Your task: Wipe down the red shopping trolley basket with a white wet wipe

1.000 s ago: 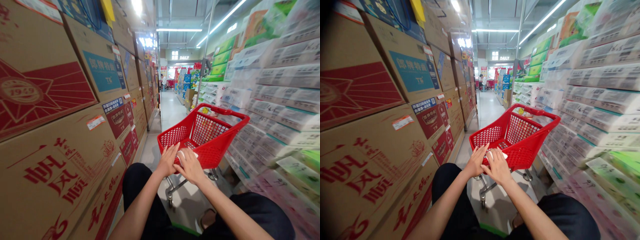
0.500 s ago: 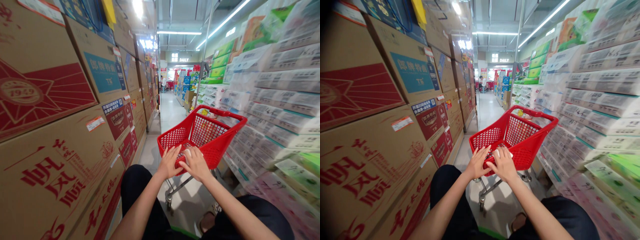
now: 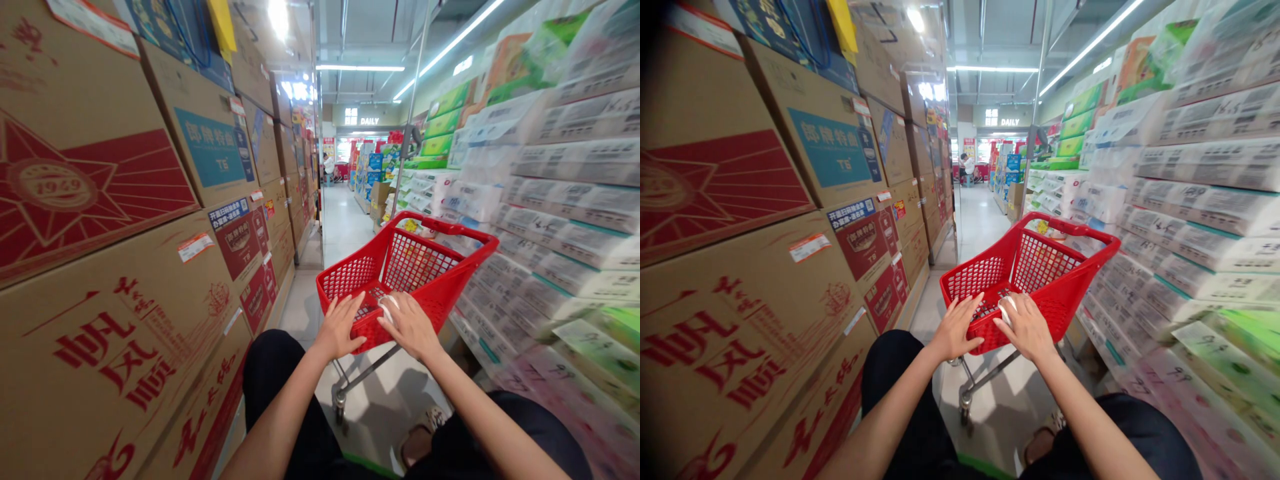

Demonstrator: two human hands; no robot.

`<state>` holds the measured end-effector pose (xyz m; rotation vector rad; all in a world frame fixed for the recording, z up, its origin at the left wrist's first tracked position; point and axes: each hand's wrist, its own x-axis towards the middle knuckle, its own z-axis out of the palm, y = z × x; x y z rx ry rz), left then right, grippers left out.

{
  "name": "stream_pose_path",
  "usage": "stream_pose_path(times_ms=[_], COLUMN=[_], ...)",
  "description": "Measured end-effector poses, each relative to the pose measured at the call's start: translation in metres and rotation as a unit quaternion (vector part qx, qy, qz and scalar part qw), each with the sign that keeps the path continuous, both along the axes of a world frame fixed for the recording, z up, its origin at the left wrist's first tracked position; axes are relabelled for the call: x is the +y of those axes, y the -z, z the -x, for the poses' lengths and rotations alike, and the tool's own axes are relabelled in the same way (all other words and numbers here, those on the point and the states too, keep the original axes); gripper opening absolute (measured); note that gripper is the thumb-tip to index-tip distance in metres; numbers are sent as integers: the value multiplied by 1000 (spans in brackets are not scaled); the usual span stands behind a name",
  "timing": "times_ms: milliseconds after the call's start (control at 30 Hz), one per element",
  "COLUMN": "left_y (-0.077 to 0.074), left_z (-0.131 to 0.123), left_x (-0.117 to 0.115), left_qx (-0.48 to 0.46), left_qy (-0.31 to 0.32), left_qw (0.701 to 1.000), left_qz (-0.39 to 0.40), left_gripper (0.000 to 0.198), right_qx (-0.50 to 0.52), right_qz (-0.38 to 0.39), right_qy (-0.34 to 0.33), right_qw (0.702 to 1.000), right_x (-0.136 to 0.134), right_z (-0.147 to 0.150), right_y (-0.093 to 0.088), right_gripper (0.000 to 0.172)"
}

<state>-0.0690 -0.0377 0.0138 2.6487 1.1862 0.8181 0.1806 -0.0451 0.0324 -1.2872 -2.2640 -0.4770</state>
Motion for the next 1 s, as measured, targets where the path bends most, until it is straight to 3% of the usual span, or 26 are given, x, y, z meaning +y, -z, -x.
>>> stream_pose_path(times_ms=[267,400,633,800,900,1000], left_y=[-10,-11,-6,-10,-12,-10], left_z=[17,7,-8,-3,-6,-9], left_x=[7,5,0,4,5,4], left_qx=[10,26,-1,7,7,10], left_qy=[-18,-44,-58,-36,-33,-40], left_qw=[1000,999,998,999,999,999], left_qz=[8,15,-3,6,8,10], left_gripper=[104,108,106,112,112,111], right_qx=[23,24,-25,-31,-18,-13], right_qz=[7,3,11,-10,-17,-8], right_qy=[8,-16,-66,-12,18,1], right_qw=[1000,1000,997,999,1000,1000], right_x=[-24,-28,-19,-11,-17,-25], right_z=[40,50,31,0,6,33], right_y=[6,7,5,7,7,8], right_gripper=[69,76,79,77,82,89])
